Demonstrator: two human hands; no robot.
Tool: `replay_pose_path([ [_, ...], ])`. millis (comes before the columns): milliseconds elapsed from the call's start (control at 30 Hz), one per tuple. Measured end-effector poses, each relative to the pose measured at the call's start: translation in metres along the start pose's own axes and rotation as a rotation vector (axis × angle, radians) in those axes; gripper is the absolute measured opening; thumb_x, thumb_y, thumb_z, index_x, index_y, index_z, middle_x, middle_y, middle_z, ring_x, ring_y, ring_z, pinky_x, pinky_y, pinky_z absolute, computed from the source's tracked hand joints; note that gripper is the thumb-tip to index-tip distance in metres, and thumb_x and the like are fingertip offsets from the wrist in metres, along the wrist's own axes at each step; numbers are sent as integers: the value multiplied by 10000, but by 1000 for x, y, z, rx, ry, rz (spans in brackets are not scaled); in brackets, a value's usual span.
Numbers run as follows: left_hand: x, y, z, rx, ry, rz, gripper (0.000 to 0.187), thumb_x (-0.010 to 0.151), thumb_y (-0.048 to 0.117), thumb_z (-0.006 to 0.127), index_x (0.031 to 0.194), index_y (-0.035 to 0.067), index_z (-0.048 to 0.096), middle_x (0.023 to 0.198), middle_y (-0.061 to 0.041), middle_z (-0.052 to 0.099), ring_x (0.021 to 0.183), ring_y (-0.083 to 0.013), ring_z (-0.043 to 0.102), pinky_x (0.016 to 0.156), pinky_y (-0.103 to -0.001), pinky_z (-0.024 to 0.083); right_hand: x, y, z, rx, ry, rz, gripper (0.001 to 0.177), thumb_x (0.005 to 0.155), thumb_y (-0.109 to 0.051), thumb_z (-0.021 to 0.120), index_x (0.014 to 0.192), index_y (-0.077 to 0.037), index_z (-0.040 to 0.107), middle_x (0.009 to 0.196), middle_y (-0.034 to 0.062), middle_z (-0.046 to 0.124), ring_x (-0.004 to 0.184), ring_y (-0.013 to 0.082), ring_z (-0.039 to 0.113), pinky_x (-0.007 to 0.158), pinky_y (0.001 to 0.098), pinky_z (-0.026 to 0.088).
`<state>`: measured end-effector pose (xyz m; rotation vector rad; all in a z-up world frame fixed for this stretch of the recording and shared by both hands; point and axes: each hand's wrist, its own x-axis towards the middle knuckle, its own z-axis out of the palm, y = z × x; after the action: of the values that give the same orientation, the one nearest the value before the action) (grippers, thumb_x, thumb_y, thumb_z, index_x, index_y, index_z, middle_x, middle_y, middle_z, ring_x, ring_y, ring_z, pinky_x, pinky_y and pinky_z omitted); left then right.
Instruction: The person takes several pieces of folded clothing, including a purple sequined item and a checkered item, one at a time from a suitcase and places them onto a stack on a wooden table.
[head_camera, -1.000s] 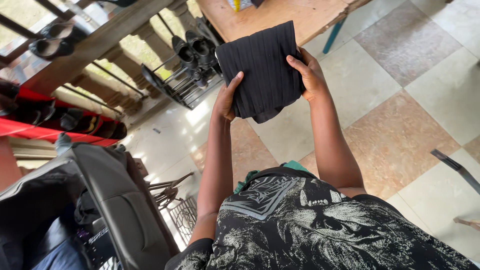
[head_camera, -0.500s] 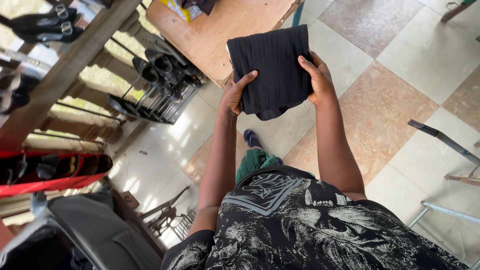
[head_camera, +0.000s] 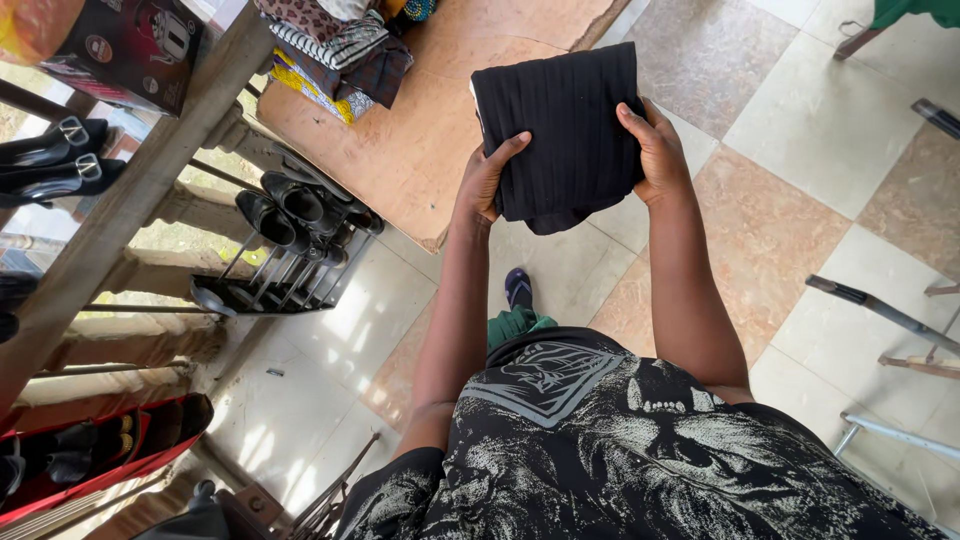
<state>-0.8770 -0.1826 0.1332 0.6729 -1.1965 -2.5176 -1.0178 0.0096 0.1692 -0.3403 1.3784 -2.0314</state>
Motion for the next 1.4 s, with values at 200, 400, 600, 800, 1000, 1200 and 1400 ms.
replay_pose_path([
  [200, 52, 27, -18, -5, 41, -19, 775, 780, 262, 835, 1351, -147, 508, 1172, -289, 680, 987, -335, 743, 833, -408, 648, 60, 4, 20, -55, 69, 76, 653, 944, -326, 706, 1478, -9, 501, 1380, 131, 643, 1242, 234, 655, 1022, 382, 574],
  [400, 94, 40, -38, -39, 78, -61, 807, 758, 273, 832, 1352, -151, 490, 1173, -317, 664, 981, -367, 741, 813, -430, 653, 106, 11, 32, -45, 37, 73, 614, 968, -311, 707, 1467, 3, 534, 1399, 139, 639, 1249, 231, 646, 1048, 368, 554],
  [600, 117, 48, -53, -28, 102, -47, 830, 763, 287, 829, 1365, -162, 476, 1193, -333, 653, 995, -375, 743, 822, -432, 658, 138, 22, 40, -27, 37, 111, 600, 968, -327, 696, 1447, 4, 550, 1382, 132, 648, 1232, 221, 652, 1029, 358, 558],
  [800, 145, 57, -55, -56, 134, -84, 829, 765, 278, 817, 1369, -173, 470, 1204, -340, 647, 1003, -388, 731, 820, -433, 647, 174, 23, 34, 29, -6, 150, 583, 990, -359, 666, 1423, 20, 570, 1373, 133, 656, 1227, 220, 657, 1028, 354, 558],
  [1000, 189, 60, -40, -11, 149, -63, 849, 769, 310, 804, 1383, -155, 448, 1231, -344, 633, 1048, -396, 723, 848, -441, 645, 218, 10, 15, 11, -10, 172, 532, 992, -359, 663, 1368, 15, 611, 1317, 131, 685, 1201, 226, 671, 1019, 364, 563],
  [1200, 247, 62, -10, -42, 148, -34, 865, 762, 323, 811, 1402, -144, 462, 1255, -315, 632, 1070, -369, 708, 865, -425, 636, 283, -15, -14, 14, -46, 179, 510, 979, -342, 680, 1353, 0, 622, 1329, 117, 673, 1203, 213, 659, 1022, 362, 559],
  [1400, 319, 52, 30, -89, 183, -20, 882, 791, 378, 816, 1409, -151, 477, 1271, -319, 644, 1085, -381, 705, 871, -435, 630, 352, -49, -62, 0, -88, 197, 489, 991, -330, 683, 1337, 14, 637, 1306, 126, 697, 1198, 225, 676, 1034, 366, 562],
])
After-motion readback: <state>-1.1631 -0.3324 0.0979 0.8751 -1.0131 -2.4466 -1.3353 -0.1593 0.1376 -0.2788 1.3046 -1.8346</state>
